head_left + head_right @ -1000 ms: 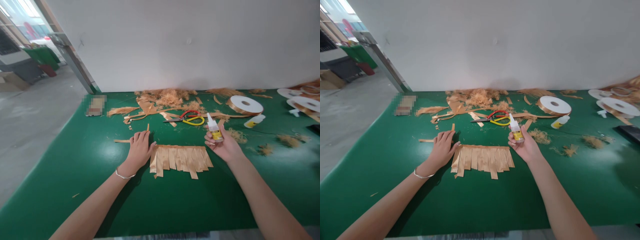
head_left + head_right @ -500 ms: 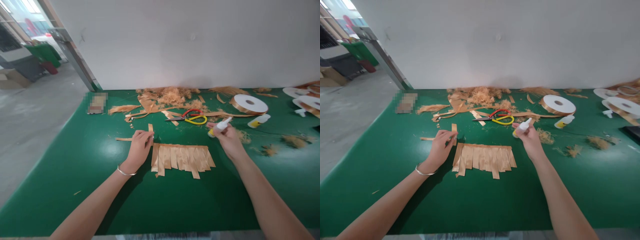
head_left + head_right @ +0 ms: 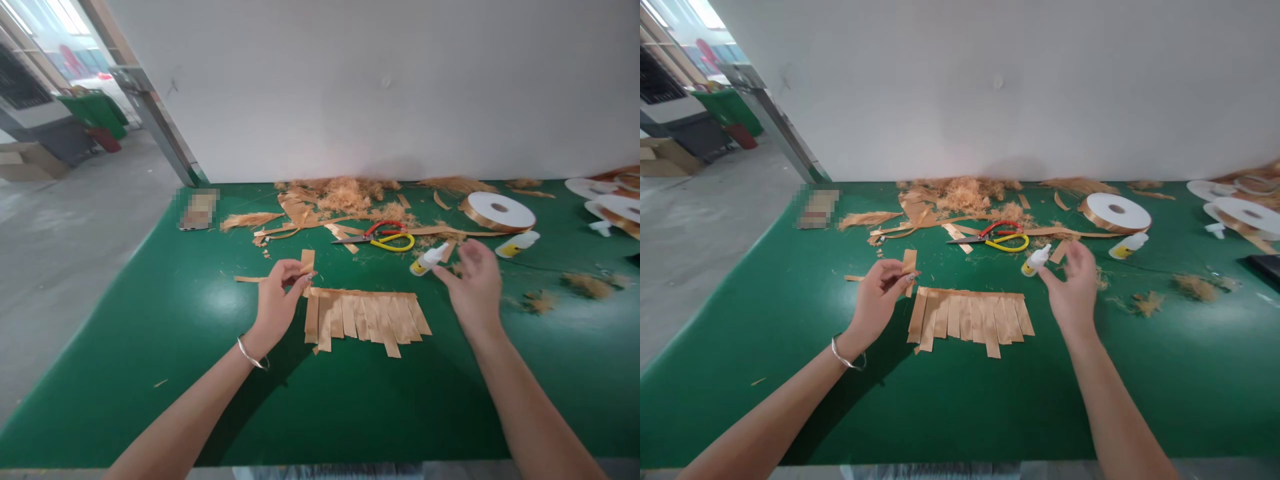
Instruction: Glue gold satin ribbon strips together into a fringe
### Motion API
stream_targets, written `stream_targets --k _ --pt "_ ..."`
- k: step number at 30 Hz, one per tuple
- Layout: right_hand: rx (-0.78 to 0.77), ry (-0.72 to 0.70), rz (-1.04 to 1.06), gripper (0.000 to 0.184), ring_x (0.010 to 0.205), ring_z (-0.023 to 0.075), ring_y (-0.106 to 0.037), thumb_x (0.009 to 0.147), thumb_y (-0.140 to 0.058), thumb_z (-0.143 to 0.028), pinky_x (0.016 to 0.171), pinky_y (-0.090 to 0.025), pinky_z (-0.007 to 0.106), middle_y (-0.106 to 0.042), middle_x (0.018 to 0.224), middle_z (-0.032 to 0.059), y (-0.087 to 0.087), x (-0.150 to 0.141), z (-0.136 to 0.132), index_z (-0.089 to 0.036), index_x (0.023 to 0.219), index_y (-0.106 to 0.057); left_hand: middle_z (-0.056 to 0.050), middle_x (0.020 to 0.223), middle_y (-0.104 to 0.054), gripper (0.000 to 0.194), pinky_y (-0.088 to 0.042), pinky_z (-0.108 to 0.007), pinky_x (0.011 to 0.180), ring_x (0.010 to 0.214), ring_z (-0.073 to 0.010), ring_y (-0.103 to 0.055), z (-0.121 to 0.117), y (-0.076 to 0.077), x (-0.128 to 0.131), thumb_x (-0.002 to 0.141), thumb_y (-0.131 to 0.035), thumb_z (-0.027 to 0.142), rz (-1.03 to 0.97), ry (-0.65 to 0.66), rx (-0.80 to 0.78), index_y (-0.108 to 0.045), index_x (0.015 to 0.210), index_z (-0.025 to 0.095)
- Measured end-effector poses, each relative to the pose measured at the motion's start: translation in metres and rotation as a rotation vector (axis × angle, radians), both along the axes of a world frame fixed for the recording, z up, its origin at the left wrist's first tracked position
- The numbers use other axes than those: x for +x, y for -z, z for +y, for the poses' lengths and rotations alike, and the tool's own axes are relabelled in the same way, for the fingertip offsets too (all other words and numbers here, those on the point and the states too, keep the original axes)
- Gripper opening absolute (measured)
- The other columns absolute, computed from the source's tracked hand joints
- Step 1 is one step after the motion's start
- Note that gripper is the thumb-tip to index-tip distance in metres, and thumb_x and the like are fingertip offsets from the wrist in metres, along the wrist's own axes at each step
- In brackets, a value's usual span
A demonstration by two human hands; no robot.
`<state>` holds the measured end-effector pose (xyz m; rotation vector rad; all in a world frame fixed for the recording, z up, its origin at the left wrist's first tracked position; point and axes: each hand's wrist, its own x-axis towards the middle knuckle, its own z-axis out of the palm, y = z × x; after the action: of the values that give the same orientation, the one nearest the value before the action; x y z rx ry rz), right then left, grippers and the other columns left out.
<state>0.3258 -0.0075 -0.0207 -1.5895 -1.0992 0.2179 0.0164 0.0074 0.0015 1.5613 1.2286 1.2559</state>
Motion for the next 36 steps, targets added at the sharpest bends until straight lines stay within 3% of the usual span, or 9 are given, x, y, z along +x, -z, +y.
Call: stream_targets --k 3,5,9,11,13,17,21,30,36 --pt "0.121 0.076 -0.310 0.029 0.116 0.0312 -0.046 0.078 -0.059 -0.032 0.097 -0.040 0.050 -0.051 0.115 0.0095 -0.025 -0.027 -0.024 -0.029 0.106 -0.055 -0.002 0.078 -0.067 0.016 -0.052 -0.027 0.066 0.081 -0.0167 -0.067 -0.007 -0.003 0.005 0.078 -0.063 0.026 0.007 -0.008 0.021 -0.049 0.084 0.021" --pt "0.078 -0.113 -0.278 0.010 0.099 0.0278 -0.055 0.080 -0.056 -0.032 0.087 -0.047 0.048 -0.056 0.096 0.0077 -0.037 -0.050 -0.029 -0.026 0.088 -0.059 0.000 0.075 -0.066 0.017 -0.052 -0.026 0.065 0.076 -0.0149 -0.067 -0.013 -0.003 0.009 0.078 -0.064 0.026 0.021 0.012 0.035 -0.048 0.081 0.021" --pt "-0.232 -0.648 -0.023 0.028 0.092 0.0207 -0.057 0.079 -0.058 -0.040 0.074 -0.050 0.036 -0.055 0.104 0.0069 -0.049 -0.089 -0.013 -0.024 0.102 -0.060 0.001 0.076 -0.065 0.016 -0.051 -0.025 0.064 0.072 -0.0127 -0.065 -0.024 0.000 0.016 0.078 -0.063 0.026 0.056 0.088 0.021 -0.048 0.082 0.021" --pt "-0.346 -0.824 0.036 0.034 0.093 0.0199 -0.056 0.077 -0.060 -0.041 0.074 -0.049 0.033 -0.056 0.107 0.0070 -0.053 -0.102 -0.001 -0.023 0.106 -0.060 0.001 0.076 -0.065 0.017 -0.051 -0.024 0.064 0.072 -0.0127 -0.065 -0.027 0.000 0.018 0.078 -0.063 0.024 0.058 0.132 -0.007 -0.048 0.084 0.021" --pt "-0.401 -0.944 0.100 0.027 0.086 0.0177 -0.057 0.075 -0.062 -0.039 0.072 -0.047 0.031 -0.060 0.097 0.0058 -0.057 -0.110 0.008 -0.021 0.095 -0.063 0.001 0.075 -0.065 0.019 -0.050 -0.024 0.063 0.071 -0.0129 -0.065 -0.029 -0.001 0.019 0.077 -0.064 0.023 0.047 0.165 -0.049 -0.047 0.084 0.021" --pt "-0.423 -0.901 0.275 0.022 0.066 0.0130 -0.053 0.069 -0.067 -0.038 0.063 -0.043 0.029 -0.059 0.074 0.0024 -0.053 -0.115 0.015 -0.017 0.073 -0.059 0.001 0.073 -0.064 0.023 -0.048 -0.024 0.063 0.070 -0.0133 -0.063 -0.024 -0.009 0.016 0.075 -0.066 0.027 -0.015 0.140 -0.123 -0.046 0.084 0.021" --pt "-0.410 -0.798 0.421 0.029 0.063 0.0118 -0.051 0.063 -0.072 -0.037 0.062 -0.042 0.028 -0.053 0.069 -0.0010 -0.038 -0.118 0.007 -0.019 0.072 -0.052 0.003 0.071 -0.061 0.029 -0.045 -0.023 0.061 0.065 -0.0107 -0.059 -0.013 -0.014 0.008 0.070 -0.070 0.029 -0.115 0.033 -0.160 -0.046 0.084 0.021" --pt "-0.495 -0.965 0.365 0.040 0.077 0.0159 -0.057 0.065 -0.072 -0.035 0.068 -0.045 0.030 -0.059 0.086 0.0026 -0.030 -0.131 -0.010 -0.022 0.095 -0.051 0.007 0.068 -0.057 0.045 -0.039 -0.016 0.043 0.054 -0.0069 -0.054 -0.009 -0.014 0.008 0.061 -0.076 0.027 -0.462 0.061 -0.345 -0.042 0.089 0.021" --pt "-0.477 -0.996 0.232 0.034 0.087 0.0171 -0.055 0.073 -0.065 -0.043 0.073 -0.044 0.029 -0.059 0.099 0.0052 -0.037 -0.122 -0.002 -0.022 0.099 -0.058 0.007 0.065 -0.060 0.050 -0.048 -0.020 0.047 0.055 -0.0092 -0.059 -0.010 -0.017 0.010 0.060 -0.076 0.022 -0.414 0.102 -0.321 -0.037 0.092 0.021"
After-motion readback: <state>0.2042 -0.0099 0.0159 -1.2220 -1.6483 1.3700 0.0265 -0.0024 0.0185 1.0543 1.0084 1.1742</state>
